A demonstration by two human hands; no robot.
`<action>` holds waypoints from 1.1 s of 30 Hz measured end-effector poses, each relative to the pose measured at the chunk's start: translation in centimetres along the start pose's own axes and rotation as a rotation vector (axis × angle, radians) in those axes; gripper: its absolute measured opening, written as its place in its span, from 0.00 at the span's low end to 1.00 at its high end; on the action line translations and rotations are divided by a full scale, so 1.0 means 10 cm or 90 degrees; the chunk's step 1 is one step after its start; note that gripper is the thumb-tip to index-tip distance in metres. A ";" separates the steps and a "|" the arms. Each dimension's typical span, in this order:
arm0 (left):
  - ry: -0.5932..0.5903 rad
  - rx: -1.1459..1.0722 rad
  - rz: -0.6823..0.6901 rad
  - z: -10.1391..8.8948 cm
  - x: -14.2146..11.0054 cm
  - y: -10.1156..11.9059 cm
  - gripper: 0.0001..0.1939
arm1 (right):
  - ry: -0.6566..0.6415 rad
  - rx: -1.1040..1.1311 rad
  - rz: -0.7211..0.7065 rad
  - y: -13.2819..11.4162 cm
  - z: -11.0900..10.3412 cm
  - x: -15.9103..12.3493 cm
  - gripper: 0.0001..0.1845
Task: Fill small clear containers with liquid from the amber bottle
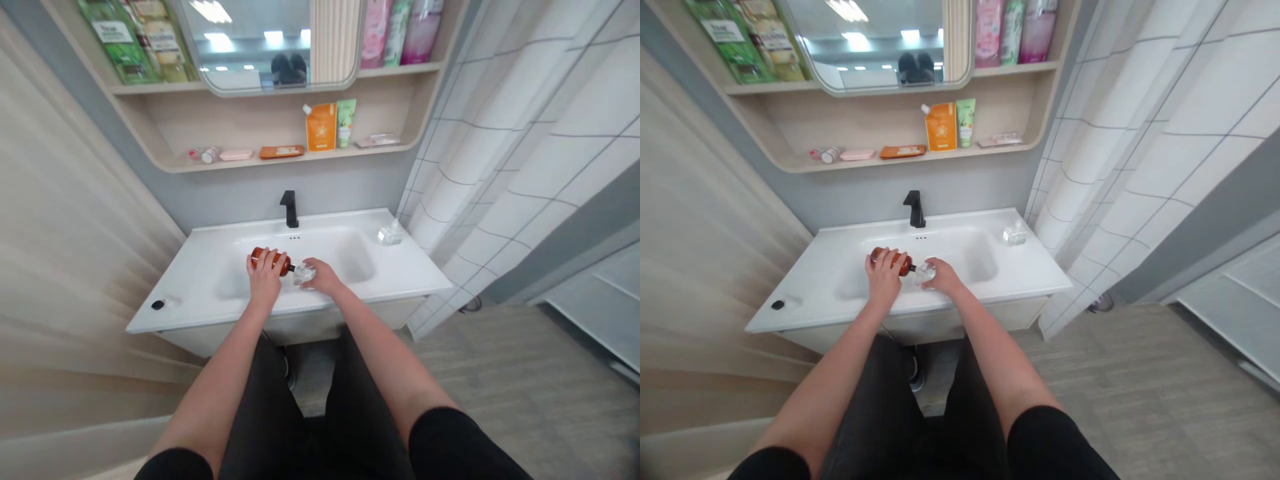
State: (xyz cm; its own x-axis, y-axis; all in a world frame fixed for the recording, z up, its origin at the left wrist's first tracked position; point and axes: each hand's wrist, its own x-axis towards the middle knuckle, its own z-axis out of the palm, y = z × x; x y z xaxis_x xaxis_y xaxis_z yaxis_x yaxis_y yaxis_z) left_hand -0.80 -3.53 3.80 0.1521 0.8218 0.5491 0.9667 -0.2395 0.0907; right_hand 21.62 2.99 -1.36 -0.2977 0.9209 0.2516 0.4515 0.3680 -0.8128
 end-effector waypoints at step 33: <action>0.054 -0.007 0.063 -0.03 0.00 -0.03 0.33 | 0.012 0.012 -0.015 -0.11 -0.06 -0.04 0.43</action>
State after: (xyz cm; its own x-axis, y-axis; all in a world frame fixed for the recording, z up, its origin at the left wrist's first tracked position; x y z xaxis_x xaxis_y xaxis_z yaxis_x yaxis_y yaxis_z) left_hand -1.11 -3.59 4.05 0.2278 0.7479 0.6235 0.9455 -0.3230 0.0420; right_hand 21.76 2.26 -0.30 -0.2924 0.9144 0.2799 0.4292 0.3871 -0.8161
